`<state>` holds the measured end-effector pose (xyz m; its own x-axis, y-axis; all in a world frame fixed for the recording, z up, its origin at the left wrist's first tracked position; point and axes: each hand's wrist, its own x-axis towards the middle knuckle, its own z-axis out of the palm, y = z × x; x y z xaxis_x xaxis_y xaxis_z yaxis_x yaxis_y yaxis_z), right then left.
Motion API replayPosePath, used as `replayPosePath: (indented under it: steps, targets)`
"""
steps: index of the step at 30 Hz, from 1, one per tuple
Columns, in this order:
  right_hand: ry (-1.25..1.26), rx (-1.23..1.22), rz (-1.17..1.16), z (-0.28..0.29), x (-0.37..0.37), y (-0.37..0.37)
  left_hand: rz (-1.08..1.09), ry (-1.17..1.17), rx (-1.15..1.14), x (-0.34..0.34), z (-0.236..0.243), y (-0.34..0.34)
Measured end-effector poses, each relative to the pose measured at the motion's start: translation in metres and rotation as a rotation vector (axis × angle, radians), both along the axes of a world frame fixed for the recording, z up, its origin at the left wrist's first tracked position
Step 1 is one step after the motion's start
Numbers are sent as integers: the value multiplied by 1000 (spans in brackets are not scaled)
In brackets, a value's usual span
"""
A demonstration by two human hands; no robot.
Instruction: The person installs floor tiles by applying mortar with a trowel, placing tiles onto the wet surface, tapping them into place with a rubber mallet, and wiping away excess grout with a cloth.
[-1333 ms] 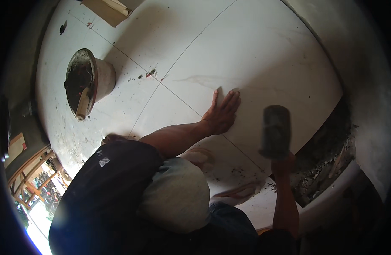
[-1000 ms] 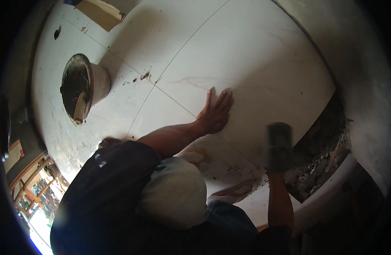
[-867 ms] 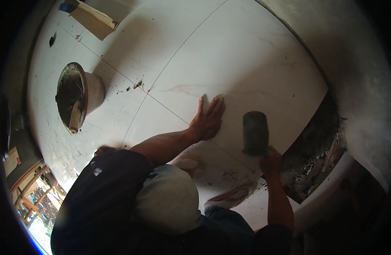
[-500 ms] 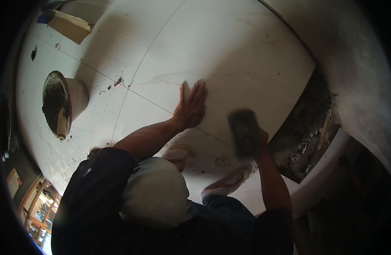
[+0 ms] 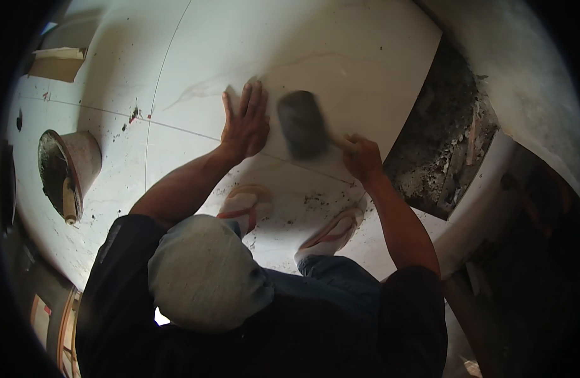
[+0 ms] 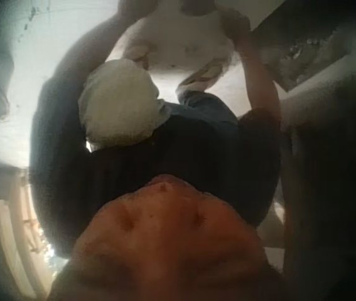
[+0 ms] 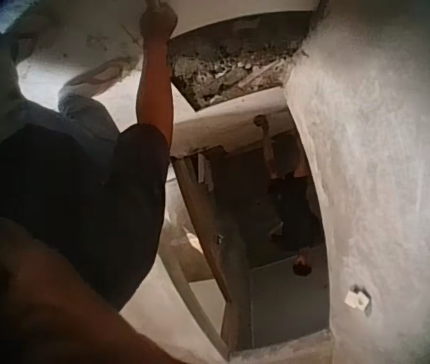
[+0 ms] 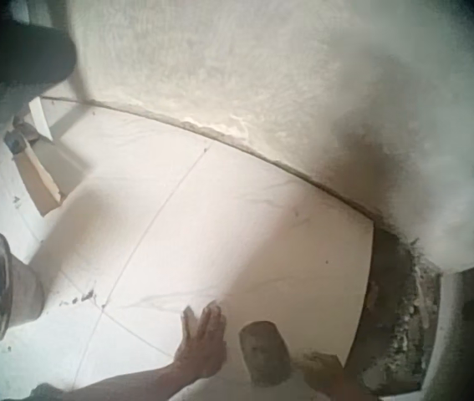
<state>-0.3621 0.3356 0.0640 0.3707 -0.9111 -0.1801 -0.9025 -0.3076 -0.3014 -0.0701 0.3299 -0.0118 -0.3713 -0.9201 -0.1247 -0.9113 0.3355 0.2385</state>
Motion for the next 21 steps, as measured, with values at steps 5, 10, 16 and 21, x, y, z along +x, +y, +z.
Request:
replayPosePath:
  steps: [5, 10, 16, 21]
  targets:
    - [-241, 154, -279, 0, -2, 22, -7, -44, 47, -5, 0, 10]
    - [172, 469, -425, 9, 3, 0, -25, -116, 16, -1, 4, 0]
    - [-71, 278, -675, 9, -8, 25, -724, 87, 68, 37, 8, 44]
    - [-147, 352, -880, 21, 7, 53, -666, 19, 166, 83, 11, 82]
